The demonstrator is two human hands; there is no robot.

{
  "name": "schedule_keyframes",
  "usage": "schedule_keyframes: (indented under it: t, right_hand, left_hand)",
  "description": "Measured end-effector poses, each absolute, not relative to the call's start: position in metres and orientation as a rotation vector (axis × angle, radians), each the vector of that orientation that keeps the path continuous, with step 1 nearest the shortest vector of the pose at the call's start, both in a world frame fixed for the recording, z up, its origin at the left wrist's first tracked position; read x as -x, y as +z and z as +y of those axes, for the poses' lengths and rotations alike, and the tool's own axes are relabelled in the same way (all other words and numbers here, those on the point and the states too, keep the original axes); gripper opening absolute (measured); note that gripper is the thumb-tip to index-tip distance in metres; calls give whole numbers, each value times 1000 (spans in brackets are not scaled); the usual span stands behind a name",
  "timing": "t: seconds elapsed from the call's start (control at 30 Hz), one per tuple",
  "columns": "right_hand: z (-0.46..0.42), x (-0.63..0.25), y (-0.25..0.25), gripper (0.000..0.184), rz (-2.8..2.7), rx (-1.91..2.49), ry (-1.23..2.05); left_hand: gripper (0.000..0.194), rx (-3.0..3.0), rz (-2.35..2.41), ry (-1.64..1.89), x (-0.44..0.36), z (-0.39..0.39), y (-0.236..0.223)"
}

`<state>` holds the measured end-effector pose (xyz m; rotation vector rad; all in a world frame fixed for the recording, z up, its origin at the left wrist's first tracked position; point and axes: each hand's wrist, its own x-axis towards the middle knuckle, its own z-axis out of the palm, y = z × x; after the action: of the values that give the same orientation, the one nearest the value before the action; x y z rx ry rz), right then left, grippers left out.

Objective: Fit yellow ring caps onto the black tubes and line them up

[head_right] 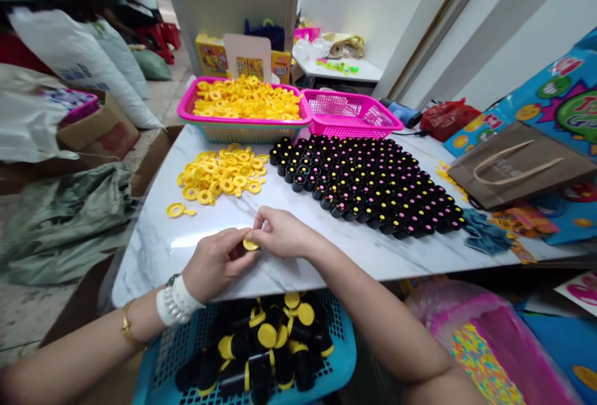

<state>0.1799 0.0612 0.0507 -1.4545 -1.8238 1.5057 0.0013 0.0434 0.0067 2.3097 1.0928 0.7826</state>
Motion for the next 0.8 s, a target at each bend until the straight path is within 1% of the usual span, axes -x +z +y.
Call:
schedule_keyframes:
  t: [0.07,0.23,0.3,0.43,0.53,0.57,0.67,0.73,0.8]
  right_hand:
    - [58,-181,48,14,-1791,1440,1543]
    - [61,-191,40,21,-1675,1298,1843]
    - [66,-191,41,22,-1722,1288,1839]
    - [67,-183,45,17,-1919,1422,1572]
    - [52,-177,48,13,-1932,1460,1380]
    - [46,-176,49,14,-1934,1441,1304]
    - [22,-179,48,26,-2011,1422,1002]
    - [-2,-186,49,26,-2059,1465,836]
    - [-29,-195,54,24,-2110,1510,779]
  left_hand:
    - [13,-2306,1123,750,-3,44,8]
    - [12,-2274,1204,670,-3,44,9]
    - [13,-2253,1207,651,-3,45,9]
    - [18,-2243,1227,640,-5,46,12]
    - [20,-2258,1199,537,-6,46,20]
    - [19,-2264,1171,484,-5,45,23]
    - [15,-2305,1013,311,0,43,31]
    - [21,-2382,864,230,1,42,37]
    - [30,-2503,825,282,-4,49,44]
